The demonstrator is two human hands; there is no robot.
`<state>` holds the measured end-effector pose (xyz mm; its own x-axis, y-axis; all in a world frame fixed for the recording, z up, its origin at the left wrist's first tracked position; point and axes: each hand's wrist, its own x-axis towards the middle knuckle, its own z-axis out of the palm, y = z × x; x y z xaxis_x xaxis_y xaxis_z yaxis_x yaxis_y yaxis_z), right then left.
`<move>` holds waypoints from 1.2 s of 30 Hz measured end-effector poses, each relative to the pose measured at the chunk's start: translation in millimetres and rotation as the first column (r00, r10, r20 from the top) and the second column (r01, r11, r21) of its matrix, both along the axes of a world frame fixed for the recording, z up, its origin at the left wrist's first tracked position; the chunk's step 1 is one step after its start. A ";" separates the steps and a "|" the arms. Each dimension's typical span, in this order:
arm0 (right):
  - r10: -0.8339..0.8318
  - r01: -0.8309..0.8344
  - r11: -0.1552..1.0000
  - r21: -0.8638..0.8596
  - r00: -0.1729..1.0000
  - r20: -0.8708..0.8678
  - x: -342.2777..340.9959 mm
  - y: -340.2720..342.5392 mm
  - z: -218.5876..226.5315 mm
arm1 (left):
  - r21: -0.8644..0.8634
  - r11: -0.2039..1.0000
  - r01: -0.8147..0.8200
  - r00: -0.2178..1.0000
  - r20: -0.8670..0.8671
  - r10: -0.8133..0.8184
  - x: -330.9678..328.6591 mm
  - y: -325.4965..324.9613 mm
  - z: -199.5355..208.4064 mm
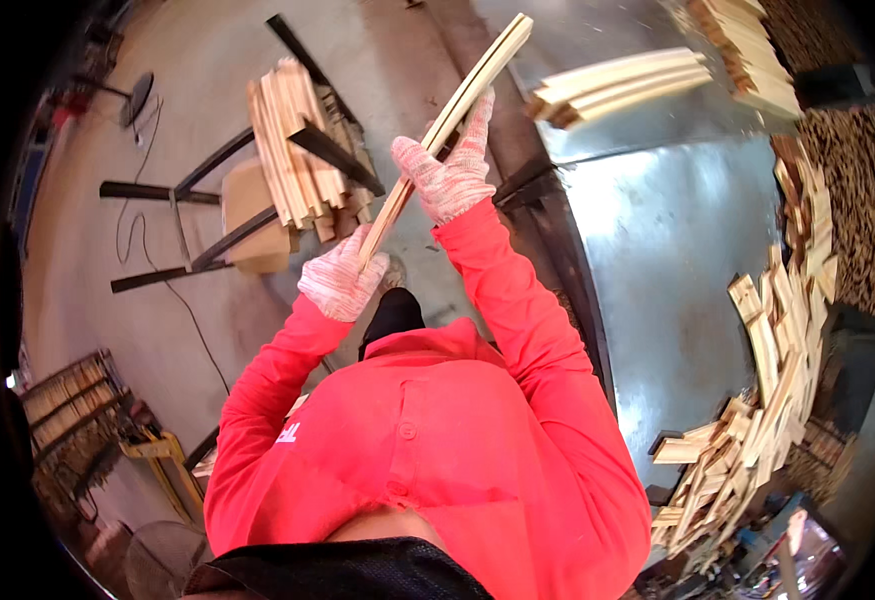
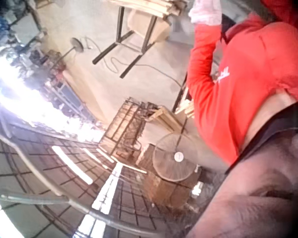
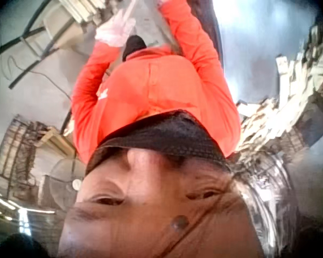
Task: The person sorts wooden planks on a metal table in a workshop. They pick up planks from a pile, inspect them, and place them into a separate stack, repeating this process continuously.
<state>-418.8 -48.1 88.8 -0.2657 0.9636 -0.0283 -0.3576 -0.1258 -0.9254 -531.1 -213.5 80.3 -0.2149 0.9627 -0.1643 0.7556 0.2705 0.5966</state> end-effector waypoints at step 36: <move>-0.297 0.299 0.939 0.170 0.954 -0.039 268.9 11.0 4.3 | 0.206 0.900 0.385 0.418 0.830 -0.369 201.3 108.8 -4.0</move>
<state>-149.9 -37.1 93.1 0.0347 0.9885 0.1468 -0.3663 0.1493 -0.9184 -329.8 -104.7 76.3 0.4159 0.9071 -0.0649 -0.0708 0.1034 0.9921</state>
